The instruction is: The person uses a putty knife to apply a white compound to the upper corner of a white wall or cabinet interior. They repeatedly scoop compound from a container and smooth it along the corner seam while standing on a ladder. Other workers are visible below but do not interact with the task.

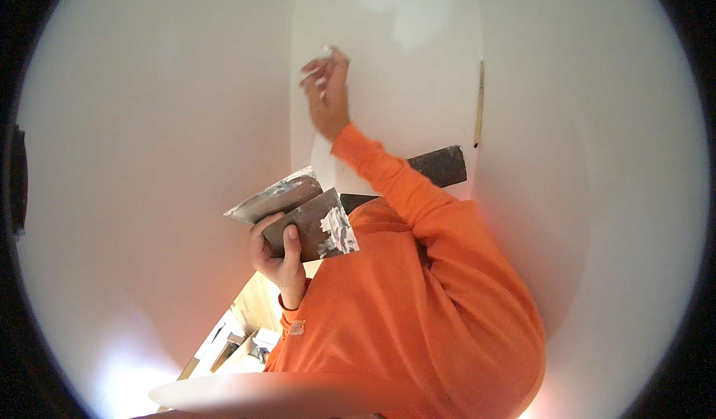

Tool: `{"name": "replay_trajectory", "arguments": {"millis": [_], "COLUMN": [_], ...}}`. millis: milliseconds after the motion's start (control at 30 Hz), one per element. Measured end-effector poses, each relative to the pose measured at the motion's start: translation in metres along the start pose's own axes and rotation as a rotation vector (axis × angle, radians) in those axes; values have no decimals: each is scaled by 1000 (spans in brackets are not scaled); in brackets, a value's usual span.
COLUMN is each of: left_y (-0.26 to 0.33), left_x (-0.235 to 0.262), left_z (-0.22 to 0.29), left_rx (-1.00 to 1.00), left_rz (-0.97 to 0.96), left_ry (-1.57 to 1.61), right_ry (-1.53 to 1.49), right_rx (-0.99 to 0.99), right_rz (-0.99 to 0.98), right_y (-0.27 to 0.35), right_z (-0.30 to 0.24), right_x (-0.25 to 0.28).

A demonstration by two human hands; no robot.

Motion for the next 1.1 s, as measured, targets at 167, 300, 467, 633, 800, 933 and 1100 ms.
{"name": "replay_trajectory", "arguments": {"millis": [167, 300, 467, 633, 800, 933, 1100], "left_y": [-6, -7, -6, -11, -14, -14, -18], "left_x": [-7, -11, -12, -15, -15, -17, -19], "left_z": [-20, -21, -21, -18, -20, -15, -7], "left_rx": [52, 6, -6, -56, -14, -39, -47], "left_rz": [36, 23, 34, -2, -41, -73, -95], "left_ry": [71, 115, 163, 177, 200, 134, 187], "right_ry": [-27, -115, -203, -112, -101, -86, -75], "right_rx": [-65, -178, -227, -239, -321, -339, -313], "right_rz": [173, 271, 439, 559, 620, 615, 570], "right_y": [-66, -104, -137, -166, -181, -189, -201], "right_z": [2, 15, 32, 44, 68, 74, 64], "right_x": [59, 108, 160, 204, 227, 239, 241]}}
Point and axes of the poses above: each hand's wrist, its own y-axis away from the middle knuckle, its own x-axis out of the back of the hand, z = x × y, the point moved 8 cm from there along -y, towards the middle knuckle, and after that the axes turned 7 degrees about y, right-handed, at the moved point
